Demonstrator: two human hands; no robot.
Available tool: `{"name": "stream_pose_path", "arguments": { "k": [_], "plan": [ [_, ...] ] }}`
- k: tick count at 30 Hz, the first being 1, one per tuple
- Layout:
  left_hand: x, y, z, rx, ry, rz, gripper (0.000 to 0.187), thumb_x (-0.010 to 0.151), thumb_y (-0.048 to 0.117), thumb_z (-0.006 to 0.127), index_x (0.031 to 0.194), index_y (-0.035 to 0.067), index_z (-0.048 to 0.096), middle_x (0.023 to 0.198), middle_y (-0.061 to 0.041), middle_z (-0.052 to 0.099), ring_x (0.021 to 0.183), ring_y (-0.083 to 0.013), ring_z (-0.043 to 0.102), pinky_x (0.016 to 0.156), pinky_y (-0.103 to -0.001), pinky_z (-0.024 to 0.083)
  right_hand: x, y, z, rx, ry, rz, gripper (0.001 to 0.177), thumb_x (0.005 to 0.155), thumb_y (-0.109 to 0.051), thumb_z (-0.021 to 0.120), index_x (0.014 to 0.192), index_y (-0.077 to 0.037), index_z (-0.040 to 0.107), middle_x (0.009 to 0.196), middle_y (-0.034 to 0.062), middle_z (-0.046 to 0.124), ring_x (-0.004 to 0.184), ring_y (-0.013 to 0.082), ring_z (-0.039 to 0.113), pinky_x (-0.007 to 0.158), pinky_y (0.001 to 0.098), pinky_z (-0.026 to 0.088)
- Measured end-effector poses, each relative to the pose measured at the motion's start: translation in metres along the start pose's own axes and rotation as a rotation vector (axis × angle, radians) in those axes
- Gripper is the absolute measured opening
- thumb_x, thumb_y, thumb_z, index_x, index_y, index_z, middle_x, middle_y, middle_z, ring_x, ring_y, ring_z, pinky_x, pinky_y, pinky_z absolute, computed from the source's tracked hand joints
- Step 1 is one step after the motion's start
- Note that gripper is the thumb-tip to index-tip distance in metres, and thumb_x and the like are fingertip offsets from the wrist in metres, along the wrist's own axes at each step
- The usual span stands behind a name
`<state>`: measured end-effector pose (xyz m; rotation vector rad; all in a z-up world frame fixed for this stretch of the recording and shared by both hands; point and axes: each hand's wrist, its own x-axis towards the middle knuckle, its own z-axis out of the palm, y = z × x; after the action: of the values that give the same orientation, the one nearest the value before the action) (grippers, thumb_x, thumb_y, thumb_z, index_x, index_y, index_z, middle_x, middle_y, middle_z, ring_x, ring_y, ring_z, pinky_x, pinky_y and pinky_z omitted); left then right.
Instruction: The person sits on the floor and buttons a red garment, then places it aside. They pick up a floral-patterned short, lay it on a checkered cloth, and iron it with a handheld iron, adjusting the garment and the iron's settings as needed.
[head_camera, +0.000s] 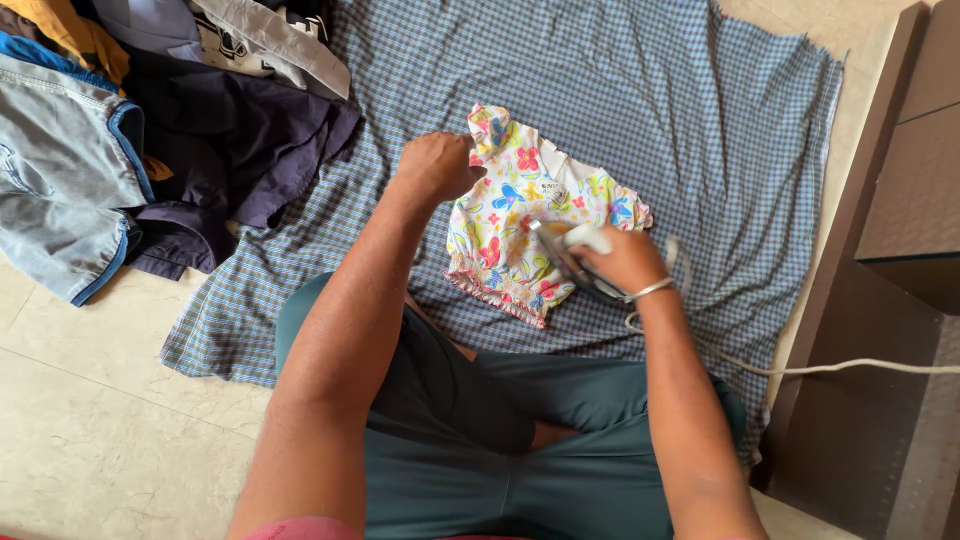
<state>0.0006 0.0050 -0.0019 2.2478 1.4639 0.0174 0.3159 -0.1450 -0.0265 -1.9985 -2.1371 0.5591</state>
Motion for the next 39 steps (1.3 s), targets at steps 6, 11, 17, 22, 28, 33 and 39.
{"name": "stream_pose_path", "arguments": {
  "k": [6,11,17,22,28,33,39],
  "plan": [
    [0.003,-0.001,0.004,-0.008,-0.019,-0.028,0.049,0.089,0.045,0.073,0.125,0.012,0.068,0.107,-0.014,0.074,0.103,-0.0331,0.070,0.087,-0.047,0.055,0.008,-0.036,0.019,-0.202,-0.152,0.108,0.052,0.082,-0.053,0.075,0.115,-0.014,0.073,0.087,0.0206,0.075,0.081,0.0418,0.073,0.073,0.0517,0.057],
    [0.006,0.002,0.023,0.050,-0.025,0.038,0.048,0.089,0.047,0.073,0.122,0.012,0.070,0.107,-0.015,0.074,0.103,-0.0332,0.070,0.088,-0.048,0.055,0.011,0.000,0.016,-0.087,-0.066,0.259,0.050,0.083,-0.055,0.075,0.106,-0.010,0.076,0.095,0.0232,0.075,0.089,0.0441,0.072,0.079,0.0538,0.057],
    [0.000,0.035,0.081,0.139,-0.314,0.142,0.054,0.089,0.048,0.072,0.130,0.013,0.066,0.133,-0.015,0.064,0.121,-0.0351,0.063,0.099,-0.049,0.053,0.009,0.025,0.014,-0.103,-0.010,0.448,0.055,0.083,-0.056,0.076,0.108,-0.007,0.074,0.096,0.0283,0.073,0.090,0.0479,0.071,0.079,0.0560,0.056],
    [-0.011,0.054,0.115,0.251,-0.365,0.260,0.065,0.088,0.045,0.072,0.145,0.018,0.054,0.161,-0.016,0.035,0.139,-0.0443,0.043,0.106,-0.062,0.043,0.015,0.020,0.013,-0.085,0.022,0.603,0.054,0.087,-0.055,0.075,0.109,-0.005,0.074,0.099,0.0272,0.074,0.092,0.0461,0.072,0.080,0.0549,0.057],
    [-0.008,0.054,0.119,0.287,-0.459,0.212,0.073,0.092,0.047,0.070,0.154,0.021,0.043,0.168,-0.015,0.023,0.146,-0.0478,0.034,0.110,-0.067,0.038,0.032,0.019,0.012,-0.078,0.073,0.603,0.052,0.087,-0.052,0.075,0.111,-0.007,0.074,0.105,0.0247,0.073,0.095,0.0447,0.071,0.080,0.0540,0.057],
    [-0.008,0.052,0.121,0.288,-0.477,0.201,0.080,0.090,0.052,0.072,0.157,0.023,0.039,0.169,-0.014,0.020,0.149,-0.0481,0.029,0.115,-0.064,0.034,0.049,0.016,0.003,-0.058,0.080,0.624,0.051,0.087,-0.053,0.075,0.112,-0.008,0.074,0.106,0.0235,0.074,0.097,0.0446,0.071,0.081,0.0540,0.057],
    [-0.010,0.051,0.120,0.298,-0.506,0.186,0.087,0.087,0.050,0.076,0.159,0.026,0.034,0.171,-0.012,0.015,0.152,-0.0455,0.023,0.117,-0.062,0.032,0.065,0.025,0.002,-0.038,0.115,0.673,0.053,0.086,-0.055,0.076,0.110,-0.008,0.074,0.106,0.0225,0.074,0.098,0.0437,0.071,0.081,0.0537,0.057]
  ]
}}
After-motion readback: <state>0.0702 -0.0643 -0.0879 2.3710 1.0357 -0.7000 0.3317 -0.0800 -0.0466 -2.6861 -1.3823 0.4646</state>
